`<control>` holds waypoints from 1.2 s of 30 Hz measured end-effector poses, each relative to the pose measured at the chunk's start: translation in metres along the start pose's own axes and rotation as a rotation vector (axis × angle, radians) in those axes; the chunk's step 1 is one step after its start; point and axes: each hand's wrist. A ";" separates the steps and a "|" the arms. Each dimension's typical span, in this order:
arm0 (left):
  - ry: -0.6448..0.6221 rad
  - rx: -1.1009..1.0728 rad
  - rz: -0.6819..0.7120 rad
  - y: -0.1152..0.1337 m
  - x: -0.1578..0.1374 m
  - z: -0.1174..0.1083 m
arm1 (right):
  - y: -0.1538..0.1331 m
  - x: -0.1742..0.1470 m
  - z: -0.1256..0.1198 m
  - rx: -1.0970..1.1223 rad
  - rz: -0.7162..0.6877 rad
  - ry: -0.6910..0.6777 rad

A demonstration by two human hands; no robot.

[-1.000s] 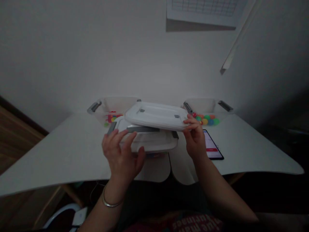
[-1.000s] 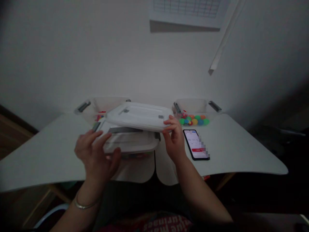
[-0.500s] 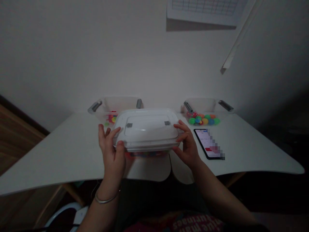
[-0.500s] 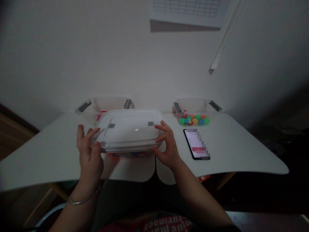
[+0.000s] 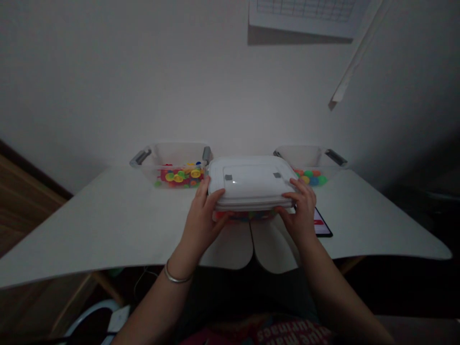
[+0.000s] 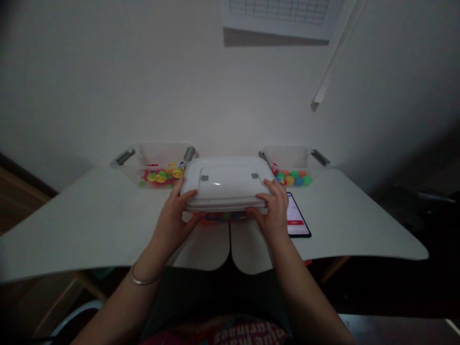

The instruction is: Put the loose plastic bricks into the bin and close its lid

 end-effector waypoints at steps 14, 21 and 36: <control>-0.145 0.181 -0.144 -0.034 0.045 0.019 | -0.003 0.025 0.034 -0.203 0.144 -0.204; -0.187 0.285 -0.224 -0.047 0.061 0.024 | -0.004 0.046 0.052 -0.297 0.158 -0.269; -0.299 0.308 -0.232 -0.076 0.079 0.031 | -0.006 0.079 0.068 -0.411 0.227 -0.419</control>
Point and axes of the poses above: each hand's wrist, its own x-axis towards the middle knuckle, its own z-axis out of the palm, y = z × x, and after that the axes turned 15 degrees about z, right-handed
